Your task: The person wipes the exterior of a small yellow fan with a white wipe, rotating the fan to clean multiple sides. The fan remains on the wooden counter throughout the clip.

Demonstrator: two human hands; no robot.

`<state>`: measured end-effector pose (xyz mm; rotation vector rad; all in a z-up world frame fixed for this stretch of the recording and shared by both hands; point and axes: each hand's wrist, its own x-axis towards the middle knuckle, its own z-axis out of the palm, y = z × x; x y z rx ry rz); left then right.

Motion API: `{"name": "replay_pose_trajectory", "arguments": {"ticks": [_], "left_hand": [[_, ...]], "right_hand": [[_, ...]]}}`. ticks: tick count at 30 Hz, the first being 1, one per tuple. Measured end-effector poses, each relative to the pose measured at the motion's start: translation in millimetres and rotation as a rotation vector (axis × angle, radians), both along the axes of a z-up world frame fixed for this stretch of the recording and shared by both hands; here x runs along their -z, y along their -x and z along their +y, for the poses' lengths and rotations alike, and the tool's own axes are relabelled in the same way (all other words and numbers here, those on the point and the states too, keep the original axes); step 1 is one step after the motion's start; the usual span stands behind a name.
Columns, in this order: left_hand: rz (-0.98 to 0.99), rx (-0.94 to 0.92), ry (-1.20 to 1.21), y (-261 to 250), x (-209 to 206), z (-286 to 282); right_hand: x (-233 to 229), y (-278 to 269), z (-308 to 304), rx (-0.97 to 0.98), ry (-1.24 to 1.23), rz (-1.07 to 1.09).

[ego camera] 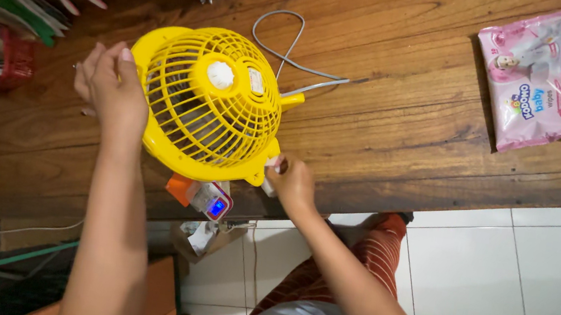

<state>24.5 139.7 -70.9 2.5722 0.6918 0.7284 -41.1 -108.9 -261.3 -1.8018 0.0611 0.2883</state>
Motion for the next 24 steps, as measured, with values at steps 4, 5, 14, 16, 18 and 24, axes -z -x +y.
{"name": "replay_pose_trajectory", "arguments": {"ticks": [4, 5, 14, 16, 18, 24], "left_hand": [[-0.045, 0.093, -0.078, -2.5, -1.5, -5.7], [-0.051, 0.091, -0.066, -3.1, -1.6, -6.5], [-0.032, 0.066, -0.044, -3.2, -5.4, -16.6], [-0.023, 0.08, -0.042, -4.1, -5.7, -19.0], [-0.014, 0.071, -0.023, -3.7, -8.7, -20.5], [0.088, 0.03, 0.017, 1.8, -18.1, -24.6]], "right_hand": [[4.2, 1.6, -0.7, -0.024, -0.089, -0.046], [4.7, 4.1, -1.7, -0.044, -0.115, -0.2], [9.0, -1.4, 2.0, -0.029, -0.076, -0.247], [19.1, -9.6, 2.3, -0.049, -0.107, -0.127], [30.1, -18.9, 5.4, -0.096, -0.072, -0.077], [54.2, -53.7, -2.2, 0.086, -0.202, -0.011]]}}
